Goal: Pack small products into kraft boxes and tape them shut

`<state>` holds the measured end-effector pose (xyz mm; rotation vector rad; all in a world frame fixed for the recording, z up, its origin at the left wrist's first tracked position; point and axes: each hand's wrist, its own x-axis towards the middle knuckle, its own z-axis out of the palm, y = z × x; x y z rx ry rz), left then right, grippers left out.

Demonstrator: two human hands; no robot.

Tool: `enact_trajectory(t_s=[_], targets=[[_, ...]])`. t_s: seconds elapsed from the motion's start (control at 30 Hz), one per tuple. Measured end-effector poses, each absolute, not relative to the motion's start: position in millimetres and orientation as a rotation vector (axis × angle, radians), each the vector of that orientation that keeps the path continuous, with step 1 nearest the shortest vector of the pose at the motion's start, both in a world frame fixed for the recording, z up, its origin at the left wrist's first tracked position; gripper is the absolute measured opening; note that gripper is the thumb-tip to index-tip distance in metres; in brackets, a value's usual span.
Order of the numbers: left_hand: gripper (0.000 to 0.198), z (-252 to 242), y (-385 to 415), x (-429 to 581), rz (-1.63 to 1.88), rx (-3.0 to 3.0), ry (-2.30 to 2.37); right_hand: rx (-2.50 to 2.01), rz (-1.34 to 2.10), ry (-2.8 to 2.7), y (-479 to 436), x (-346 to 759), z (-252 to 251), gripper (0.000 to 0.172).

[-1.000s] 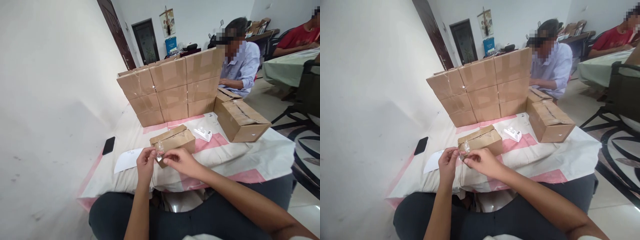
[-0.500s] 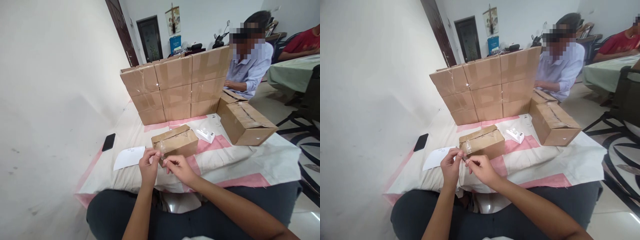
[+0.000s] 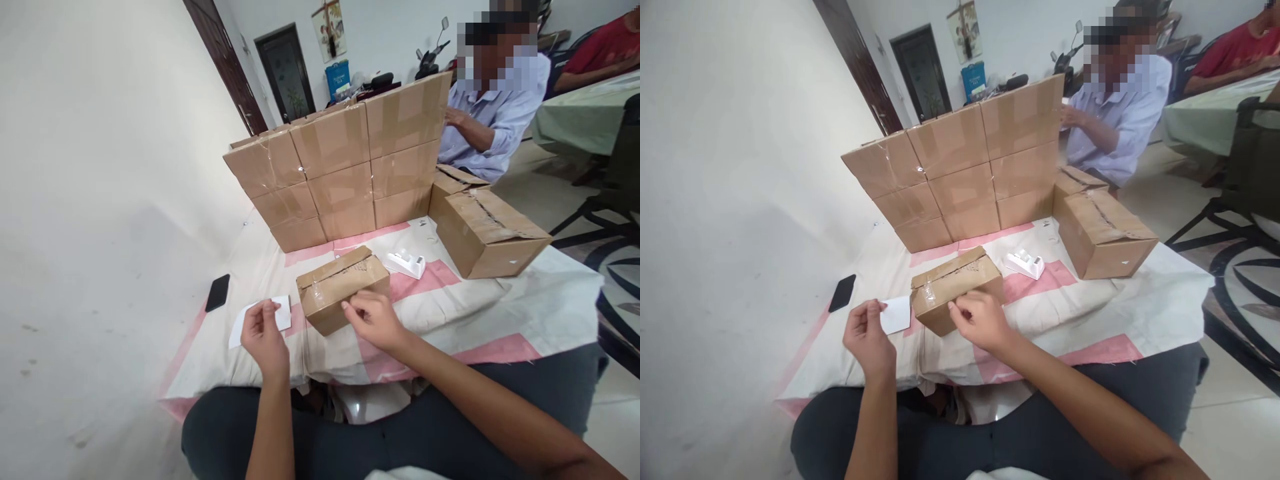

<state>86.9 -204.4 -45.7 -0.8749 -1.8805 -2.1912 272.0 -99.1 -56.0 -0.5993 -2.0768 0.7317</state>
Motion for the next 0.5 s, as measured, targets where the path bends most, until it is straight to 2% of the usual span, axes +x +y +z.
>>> enact_trajectory(t_s=[0.1,0.23,0.5], targets=[[0.026,-39,-208,69,-2.167,-1.014,-1.99,-0.546,0.307,-2.071,-76,279,-42,0.025],[0.024,-33,-200,65,-1.94,-1.47,-2.233,-0.636,0.069,-2.266,-53,273,-37,0.04],[0.019,-22,-168,70,-1.606,-1.762,-2.335,-0.663,0.02,-2.34,-48,271,-51,0.039]])
